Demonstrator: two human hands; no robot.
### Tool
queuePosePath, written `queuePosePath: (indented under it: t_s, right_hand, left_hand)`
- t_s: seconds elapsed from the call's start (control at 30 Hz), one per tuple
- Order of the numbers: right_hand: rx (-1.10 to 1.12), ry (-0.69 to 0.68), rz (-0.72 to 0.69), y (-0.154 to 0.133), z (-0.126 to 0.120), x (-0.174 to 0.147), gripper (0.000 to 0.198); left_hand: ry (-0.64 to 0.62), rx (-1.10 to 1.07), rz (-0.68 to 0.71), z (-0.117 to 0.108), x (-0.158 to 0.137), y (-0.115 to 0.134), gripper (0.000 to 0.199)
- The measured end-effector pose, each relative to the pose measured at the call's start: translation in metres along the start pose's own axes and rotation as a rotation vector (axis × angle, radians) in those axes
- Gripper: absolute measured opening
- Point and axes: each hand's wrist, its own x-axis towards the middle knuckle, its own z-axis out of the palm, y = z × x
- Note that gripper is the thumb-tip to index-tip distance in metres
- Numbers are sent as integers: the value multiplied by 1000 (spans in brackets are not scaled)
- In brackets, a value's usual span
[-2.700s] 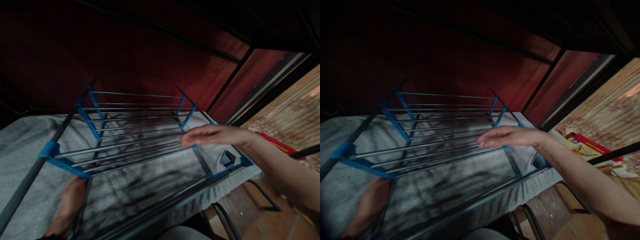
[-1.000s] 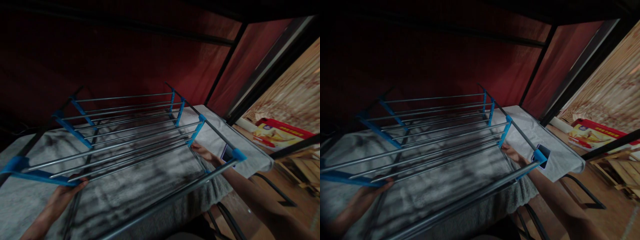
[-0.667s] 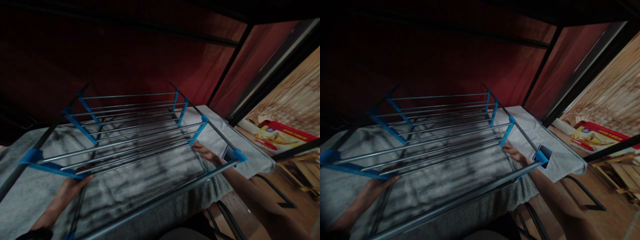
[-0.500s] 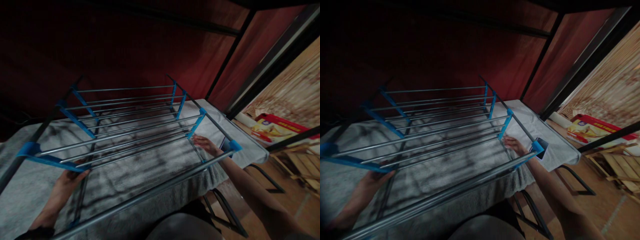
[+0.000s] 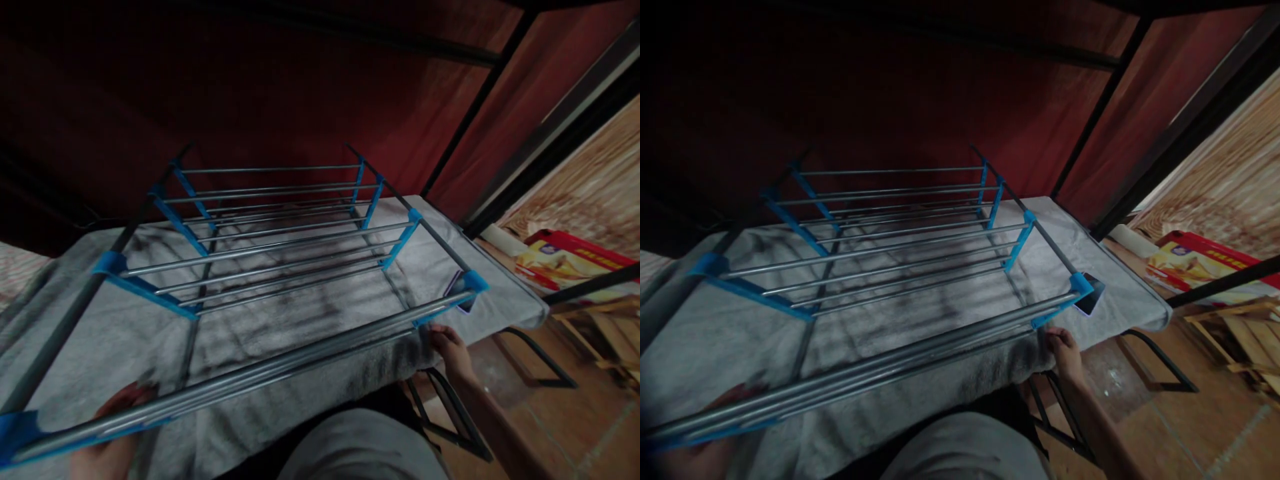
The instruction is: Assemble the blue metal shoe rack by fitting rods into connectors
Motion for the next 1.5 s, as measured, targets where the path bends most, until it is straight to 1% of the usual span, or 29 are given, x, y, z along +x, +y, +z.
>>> queuePosePath:
  t_s: [0.07,0.1,0.13,0.17,0.2,0.23,0.3,0.33,0.4,0.43,0.5,0.57,0.63,0.7,0.8,0.87,1.0,1.13,1.2,1.3,1.37,1.43,1.5]
  right_hand:
    - [-31,-60,-26,10,9,-26,26]
    - [-53,-103,-53,14,15,-39,25]
    - [-89,-158,-102,16,21,-51,25]
    - [-153,-234,-178,18,27,-62,23]
    - [-222,-318,-254,19,33,-70,23]
    - [-292,-405,-332,19,40,-77,23]
    - [-398,-552,-458,20,51,-86,26]
    - [-433,-605,-507,22,56,-88,27]
    - [-488,-674,-590,26,62,-87,28]
    - [-513,-701,-626,29,64,-85,28]
    - [-552,-745,-692,36,64,-79,28]
    - [-570,-763,-754,43,62,-72,30]
    - [-584,-753,-785,47,59,-66,32]
    - [-601,-738,-783,49,57,-63,33]
    - [-617,-731,-761,49,55,-63,35]
    - [-610,-724,-764,47,54,-65,36]
    - [-600,-675,-798,43,58,-71,38]
    - [-567,-617,-790,38,66,-72,37]
    - [-540,-590,-800,37,68,-69,35]
    - [-524,-582,-783,38,69,-66,32]
    - [-514,-590,-753,37,69,-68,31]
    - [-504,-600,-712,35,69,-73,31]
    - [-493,-613,-660,30,72,-80,30]
  left_hand:
    - [36,50,-82,-9,-25,-3,27]
    - [49,83,-88,-12,-37,-3,27]
    - [59,121,-56,-15,-49,-3,29]
    - [73,159,15,-17,-60,-2,31]
    - [76,197,122,-17,-71,1,31]
    - [58,235,256,-16,-81,4,29]
    - [-44,313,544,-10,-100,16,23]
    - [-116,340,682,-6,-108,23,25]
    - [-252,400,882,7,-124,43,36]
    - [-319,425,935,15,-130,55,39]
    - [-395,433,1042,33,-137,80,33]
    - [-463,444,1170,51,-138,104,28]
    - [-537,444,1302,69,-134,120,28]
    - [-590,449,1394,83,-130,128,29]
    - [-650,447,1461,95,-126,130,30]
    - [-653,431,1487,98,-126,129,31]
    - [-638,397,1497,94,-127,131,34]
    - [-691,400,1487,92,-127,137,37]
    - [-690,420,1497,92,-127,140,38]
    - [-629,429,1538,93,-126,148,36]
    - [-610,422,1544,93,-125,156,34]
    - [-613,419,1516,94,-124,167,34]
    - [-616,429,1456,96,-123,176,35]
